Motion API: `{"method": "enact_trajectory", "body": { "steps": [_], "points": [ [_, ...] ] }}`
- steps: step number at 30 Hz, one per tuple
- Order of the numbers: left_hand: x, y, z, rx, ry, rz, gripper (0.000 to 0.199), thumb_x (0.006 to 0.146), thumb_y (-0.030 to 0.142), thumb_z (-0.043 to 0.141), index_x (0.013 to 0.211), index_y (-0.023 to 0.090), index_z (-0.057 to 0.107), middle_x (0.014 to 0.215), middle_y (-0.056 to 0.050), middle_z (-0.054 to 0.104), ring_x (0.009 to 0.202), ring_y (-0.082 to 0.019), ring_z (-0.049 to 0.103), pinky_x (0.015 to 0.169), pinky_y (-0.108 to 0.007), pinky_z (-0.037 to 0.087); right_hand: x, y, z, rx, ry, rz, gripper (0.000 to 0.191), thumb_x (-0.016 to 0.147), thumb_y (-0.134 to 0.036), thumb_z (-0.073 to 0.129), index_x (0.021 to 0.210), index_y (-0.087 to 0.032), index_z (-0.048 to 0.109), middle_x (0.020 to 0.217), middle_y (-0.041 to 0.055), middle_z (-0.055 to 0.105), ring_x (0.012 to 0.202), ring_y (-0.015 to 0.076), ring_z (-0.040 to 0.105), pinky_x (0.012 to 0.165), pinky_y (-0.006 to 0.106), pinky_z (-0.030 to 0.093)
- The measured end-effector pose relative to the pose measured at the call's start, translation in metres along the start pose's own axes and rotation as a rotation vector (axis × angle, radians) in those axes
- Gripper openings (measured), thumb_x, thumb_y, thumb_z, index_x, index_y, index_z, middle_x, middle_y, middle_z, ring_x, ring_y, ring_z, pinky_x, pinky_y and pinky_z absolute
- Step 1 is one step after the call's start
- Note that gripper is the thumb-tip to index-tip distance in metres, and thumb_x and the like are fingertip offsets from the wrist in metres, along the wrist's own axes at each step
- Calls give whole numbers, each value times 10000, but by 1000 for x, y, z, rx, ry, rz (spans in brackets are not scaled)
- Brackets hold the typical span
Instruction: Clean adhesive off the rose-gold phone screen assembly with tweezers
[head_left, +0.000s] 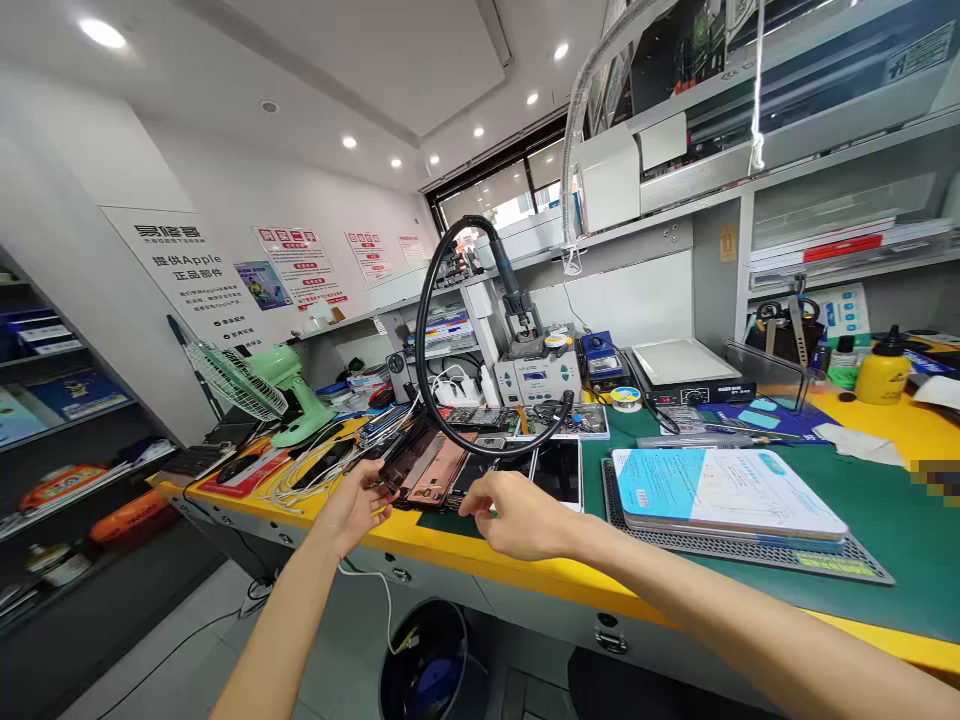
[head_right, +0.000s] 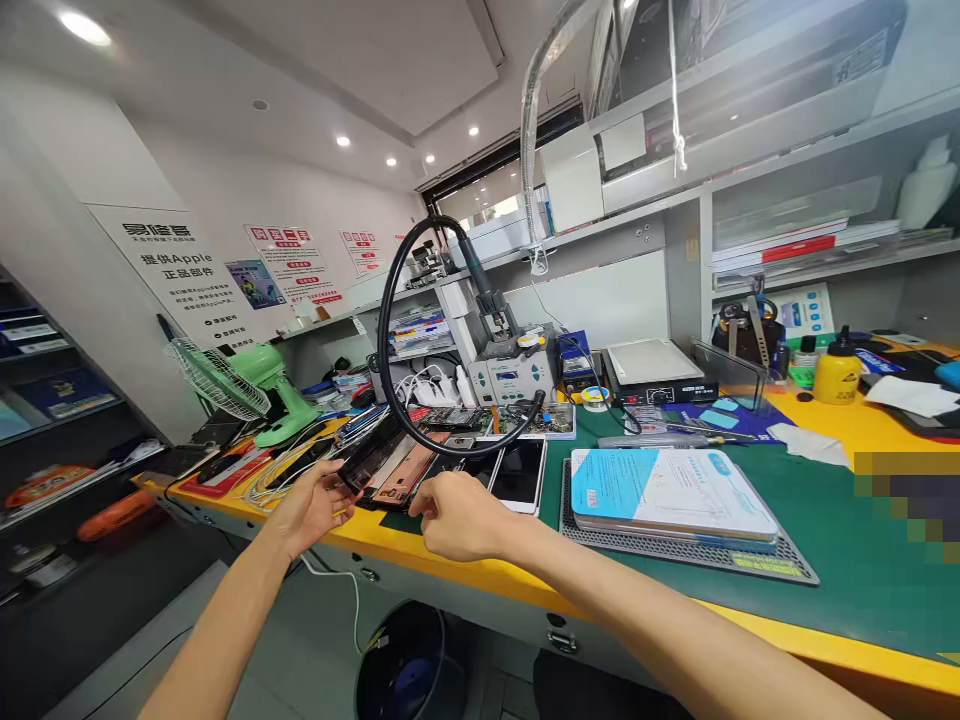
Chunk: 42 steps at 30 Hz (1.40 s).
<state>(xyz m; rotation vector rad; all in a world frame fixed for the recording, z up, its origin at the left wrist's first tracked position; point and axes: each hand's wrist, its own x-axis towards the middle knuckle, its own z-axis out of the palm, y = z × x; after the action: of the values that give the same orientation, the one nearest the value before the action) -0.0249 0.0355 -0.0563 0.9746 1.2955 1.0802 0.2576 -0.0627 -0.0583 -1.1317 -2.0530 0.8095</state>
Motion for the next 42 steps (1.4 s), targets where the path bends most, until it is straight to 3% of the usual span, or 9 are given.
{"method": "enact_trajectory", "body": {
  "steps": [5,10,18,21,26,37,42],
  "points": [
    [-32,-29,9,-191,32,218,309,945,395,612,1134,152,636,1028,-67,674,820,-170,648,688,-325,554,2,-1,8,116,19,-3,272,812,-76,640,1046,-142,764,1064,95,741,958,232,671,797,280,489],
    [-70,-66,31,-307,94,427,458,738,413,776,1135,199,691,1096,-72,722,975,-219,660,739,-302,540,8,-9,15,298,61,-19,262,921,-244,606,1112,-135,747,1022,75,747,925,225,679,785,274,501],
    [-98,-102,53,-300,155,591,508,750,389,816,1214,245,666,1264,-76,696,1180,-250,633,912,-301,537,1,-38,15,547,113,-33,445,968,-409,609,1286,-101,644,1066,100,730,1029,235,681,897,302,528],
    [-100,-109,58,-248,142,647,539,753,373,823,1246,257,639,1316,-93,674,1225,-274,619,971,-341,524,-3,-44,15,587,127,-44,375,960,-402,618,1181,-109,691,1027,93,735,1024,245,683,908,308,530],
    [-102,-115,64,-138,134,750,569,778,361,809,1298,270,597,1391,-96,622,1282,-264,567,978,-309,500,-9,-49,14,614,165,-65,284,955,-364,599,1049,-139,743,958,64,740,951,240,694,870,305,538],
    [-101,-116,76,25,139,884,553,817,331,778,1331,271,583,1374,-89,615,1209,-243,582,966,-306,487,-19,-45,9,697,223,-46,265,927,-336,596,911,-140,775,905,58,743,911,252,700,819,303,546],
    [-107,-110,85,-93,67,786,523,792,330,796,1283,284,624,1340,-76,653,1218,-238,601,969,-294,511,-21,-46,6,689,244,-39,240,917,-334,619,888,-129,739,905,61,737,918,245,700,785,292,538]
  ]
}}
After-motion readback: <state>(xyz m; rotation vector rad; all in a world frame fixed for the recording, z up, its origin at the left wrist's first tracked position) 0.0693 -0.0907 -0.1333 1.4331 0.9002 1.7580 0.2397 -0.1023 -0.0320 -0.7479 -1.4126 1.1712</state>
